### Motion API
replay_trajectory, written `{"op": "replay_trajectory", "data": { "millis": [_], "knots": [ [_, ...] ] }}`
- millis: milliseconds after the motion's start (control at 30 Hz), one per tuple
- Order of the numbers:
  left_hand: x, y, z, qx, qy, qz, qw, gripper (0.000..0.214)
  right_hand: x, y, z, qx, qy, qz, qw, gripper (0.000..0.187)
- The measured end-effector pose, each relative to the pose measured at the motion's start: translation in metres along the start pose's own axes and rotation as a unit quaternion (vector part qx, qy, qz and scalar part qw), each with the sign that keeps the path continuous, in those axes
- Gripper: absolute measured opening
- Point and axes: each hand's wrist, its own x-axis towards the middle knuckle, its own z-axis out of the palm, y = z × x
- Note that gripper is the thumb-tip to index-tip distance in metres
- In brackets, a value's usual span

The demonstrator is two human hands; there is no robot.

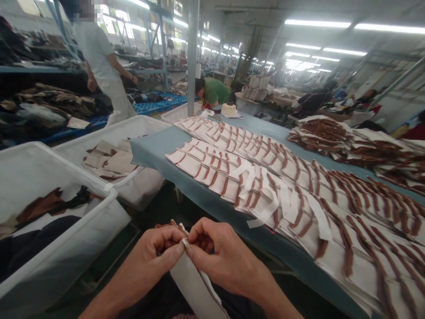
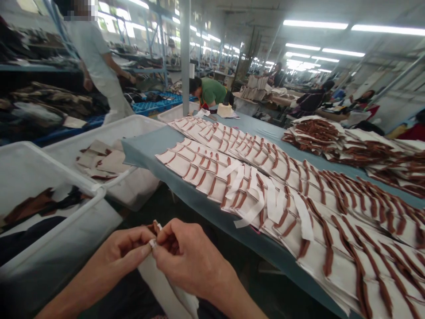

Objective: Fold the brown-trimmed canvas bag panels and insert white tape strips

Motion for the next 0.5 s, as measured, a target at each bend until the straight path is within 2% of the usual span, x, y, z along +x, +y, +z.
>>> {"op": "replay_trajectory", "data": {
  "millis": [267,367,500],
  "knots": [
    [0.01,-0.006,-0.01,0.001,0.034,-0.015,0.999,0.042,0.019,0.004,0.006,-0.026,-0.005,0.012,1.0,0.008],
    [0.012,-0.004,-0.009,0.015,0.049,-0.028,0.998,0.04,0.023,0.002,0.008,-0.057,-0.001,0.007,0.998,0.008],
    [0.012,-0.001,-0.007,0.056,0.068,-0.009,0.996,0.038,0.026,0.002,0.011,-0.134,0.019,-0.019,0.991,0.008]
  ]
}}
